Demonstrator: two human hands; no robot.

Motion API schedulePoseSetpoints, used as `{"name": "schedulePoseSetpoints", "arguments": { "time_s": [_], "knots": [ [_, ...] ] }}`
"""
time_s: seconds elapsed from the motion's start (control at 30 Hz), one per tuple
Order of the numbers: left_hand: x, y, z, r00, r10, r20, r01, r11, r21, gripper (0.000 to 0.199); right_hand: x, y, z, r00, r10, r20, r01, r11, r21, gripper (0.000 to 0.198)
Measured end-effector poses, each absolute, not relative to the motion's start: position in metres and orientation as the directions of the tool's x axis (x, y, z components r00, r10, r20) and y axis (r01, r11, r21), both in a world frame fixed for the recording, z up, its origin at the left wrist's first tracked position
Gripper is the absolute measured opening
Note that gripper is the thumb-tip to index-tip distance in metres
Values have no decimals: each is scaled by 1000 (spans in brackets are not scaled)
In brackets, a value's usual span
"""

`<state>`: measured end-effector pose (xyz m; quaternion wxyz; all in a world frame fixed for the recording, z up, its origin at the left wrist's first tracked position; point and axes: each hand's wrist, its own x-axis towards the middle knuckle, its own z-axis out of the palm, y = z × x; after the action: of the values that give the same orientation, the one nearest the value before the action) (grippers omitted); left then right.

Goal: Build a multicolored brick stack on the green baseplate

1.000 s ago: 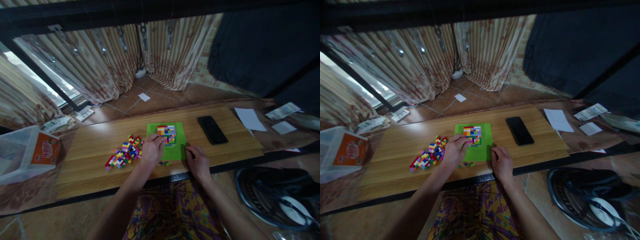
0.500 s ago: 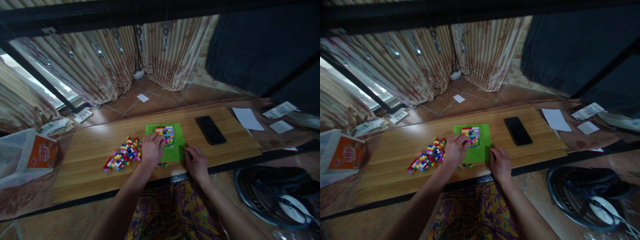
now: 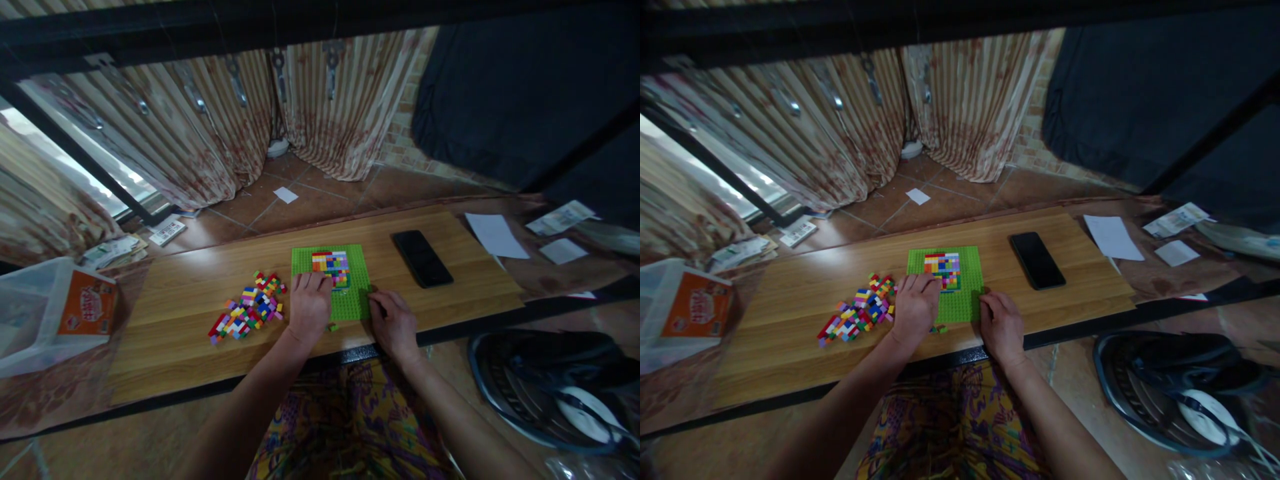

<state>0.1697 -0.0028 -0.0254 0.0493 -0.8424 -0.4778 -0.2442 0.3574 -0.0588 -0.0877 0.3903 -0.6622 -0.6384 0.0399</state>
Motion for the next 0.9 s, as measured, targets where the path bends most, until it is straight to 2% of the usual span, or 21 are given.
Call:
{"name": "schedulePoseSetpoints", "arguments": {
  "time_s": [0.1, 0.2, 0.37, 0.57, 0.7, 0.9],
  "knots": [
    [170, -2, -25, 443, 786, 432, 836, -536, 118, 13, 357, -59, -88, 171, 878, 446, 813, 129, -567, 23],
    [168, -1, -25, 442, 806, 394, 836, -529, 144, 14, 357, -58, -87, 178, 872, 455, 806, 136, -576, 23],
    [153, -8, -19, 371, 820, 436, 793, -524, 312, 24, 360, -59, -77, 183, 898, 400, 741, 141, -656, 23],
    [119, -45, -17, 129, 859, 496, 759, -407, 508, 23, 336, -77, -52, 73, 949, 306, 648, 188, -738, 20],
    [107, -70, -32, 123, 883, 453, 774, -371, 513, 21, 315, -84, -49, -109, 960, 257, 652, 265, -711, 19],
    [99, -84, -52, 93, 887, 452, 797, -338, 501, 20, 311, -82, -59, -224, 947, 231, 708, 321, -629, 17]
  ]
}}
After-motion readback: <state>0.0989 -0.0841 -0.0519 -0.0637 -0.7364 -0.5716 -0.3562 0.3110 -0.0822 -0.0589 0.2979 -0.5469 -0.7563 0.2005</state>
